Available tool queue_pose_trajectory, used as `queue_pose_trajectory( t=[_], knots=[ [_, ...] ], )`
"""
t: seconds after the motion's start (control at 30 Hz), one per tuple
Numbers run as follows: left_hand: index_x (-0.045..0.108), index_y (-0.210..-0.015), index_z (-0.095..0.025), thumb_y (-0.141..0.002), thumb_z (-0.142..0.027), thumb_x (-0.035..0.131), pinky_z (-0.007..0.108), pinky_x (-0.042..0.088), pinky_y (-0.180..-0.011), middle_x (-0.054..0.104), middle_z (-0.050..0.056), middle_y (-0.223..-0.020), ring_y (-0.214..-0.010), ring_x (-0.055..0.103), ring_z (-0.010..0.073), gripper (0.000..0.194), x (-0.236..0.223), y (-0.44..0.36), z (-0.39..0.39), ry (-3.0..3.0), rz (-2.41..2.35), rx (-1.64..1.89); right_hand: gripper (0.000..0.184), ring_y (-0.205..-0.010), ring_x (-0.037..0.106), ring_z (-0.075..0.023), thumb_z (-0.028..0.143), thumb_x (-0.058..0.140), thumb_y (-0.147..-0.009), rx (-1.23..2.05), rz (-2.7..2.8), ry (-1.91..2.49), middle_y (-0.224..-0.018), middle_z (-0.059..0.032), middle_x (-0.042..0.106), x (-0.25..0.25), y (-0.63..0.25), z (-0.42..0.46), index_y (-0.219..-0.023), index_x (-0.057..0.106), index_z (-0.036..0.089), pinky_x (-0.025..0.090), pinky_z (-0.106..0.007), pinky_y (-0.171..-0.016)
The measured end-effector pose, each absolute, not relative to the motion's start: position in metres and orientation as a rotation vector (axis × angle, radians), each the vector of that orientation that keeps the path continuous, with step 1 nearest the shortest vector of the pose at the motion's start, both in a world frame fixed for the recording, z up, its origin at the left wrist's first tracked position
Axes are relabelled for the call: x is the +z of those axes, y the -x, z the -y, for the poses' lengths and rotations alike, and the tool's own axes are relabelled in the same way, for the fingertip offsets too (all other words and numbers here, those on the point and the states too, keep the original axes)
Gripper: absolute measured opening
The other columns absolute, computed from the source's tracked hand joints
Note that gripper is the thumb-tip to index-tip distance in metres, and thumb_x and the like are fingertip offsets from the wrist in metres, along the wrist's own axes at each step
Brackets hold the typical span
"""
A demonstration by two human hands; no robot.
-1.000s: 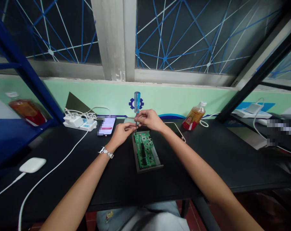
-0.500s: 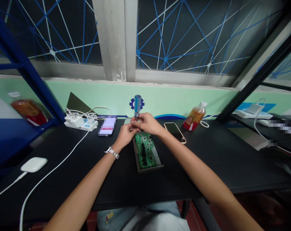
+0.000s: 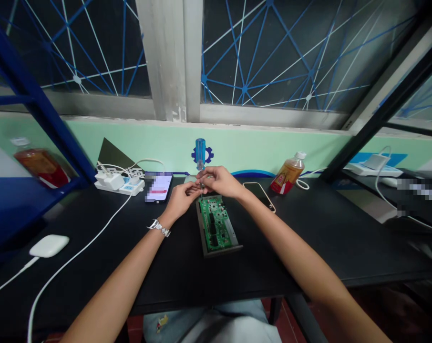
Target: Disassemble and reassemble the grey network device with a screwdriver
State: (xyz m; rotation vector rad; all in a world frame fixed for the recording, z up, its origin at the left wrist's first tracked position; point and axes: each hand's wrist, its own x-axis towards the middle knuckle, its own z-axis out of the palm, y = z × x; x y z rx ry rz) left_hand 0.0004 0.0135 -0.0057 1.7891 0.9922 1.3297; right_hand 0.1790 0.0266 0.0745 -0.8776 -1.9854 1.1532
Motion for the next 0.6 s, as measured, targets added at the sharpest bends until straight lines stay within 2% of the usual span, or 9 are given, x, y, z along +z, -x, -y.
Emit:
queue_pose_trajectory(
  t=[0.13,0.2,0.3,0.37,0.53,0.6],
  knots=[
    [0.071,-0.089,-0.014,-0.082,-0.026,0.069,0.032,0.056,-0.073,0.076,0.007,-0.084,-0.078,0.072,0.0221,0.014,-0.012,-0.007,-0.018,-1.834,-1.047,1.341,0.024,-0.058,0.066,-0.0126,0.029,0.063,-0.086,1.174,2.018,0.856,-0.087,-0.0061,0.070,0.072,-0.172,-0.021,-0.106,0.063,0.014,0.054,-0.026,-0.054],
    [0.071,-0.086,-0.013,-0.082,-0.024,0.068,0.032,0.056,-0.074,0.076,0.007,-0.084,-0.080,0.072,0.0230,0.012,-0.013,-0.010,-0.019,-1.825,-1.058,1.348,0.024,-0.058,0.065,-0.0126,0.032,0.064,-0.087,1.136,2.036,0.857,-0.084,-0.0052,0.070,0.069,-0.170,-0.020,-0.103,0.064,0.015,0.053,-0.026,-0.054],
    [0.072,-0.091,-0.013,-0.085,-0.031,0.067,0.035,0.057,-0.078,0.077,0.009,-0.087,-0.085,0.073,0.0251,0.020,-0.011,-0.013,-0.016,-1.779,-0.999,1.317,0.022,-0.056,0.065,-0.0144,0.036,0.064,-0.087,1.004,2.029,0.924,-0.065,-0.0018,0.066,0.067,-0.172,-0.023,-0.094,0.065,0.016,0.053,-0.026,-0.055],
    [0.073,-0.091,-0.013,-0.087,-0.037,0.067,0.036,0.058,-0.080,0.077,0.009,-0.088,-0.085,0.073,0.0253,0.025,-0.008,-0.013,-0.013,-1.785,-0.981,1.283,0.020,-0.055,0.066,-0.0157,0.036,0.067,-0.085,0.950,1.988,0.958,-0.060,-0.0010,0.064,0.067,-0.175,-0.025,-0.087,0.064,0.016,0.053,-0.027,-0.053],
    [0.074,-0.100,-0.015,-0.087,-0.040,0.068,0.037,0.057,-0.089,0.077,0.010,-0.102,-0.096,0.073,0.0249,0.029,-0.003,-0.003,-0.010,-1.798,-0.958,1.259,0.017,-0.057,0.066,-0.0153,0.029,0.071,-0.080,1.028,1.897,0.894,-0.069,-0.0015,0.067,0.071,-0.181,-0.030,-0.085,0.060,0.017,0.054,-0.026,-0.052],
    [0.074,-0.100,-0.015,-0.086,-0.040,0.068,0.037,0.057,-0.088,0.077,0.010,-0.102,-0.095,0.073,0.0246,0.029,-0.004,0.001,-0.011,-1.793,-0.974,1.268,0.016,-0.057,0.066,-0.0143,0.026,0.070,-0.080,1.071,1.894,0.881,-0.070,-0.0015,0.066,0.073,-0.181,-0.030,-0.087,0.060,0.016,0.052,-0.024,-0.051]
  ],
)
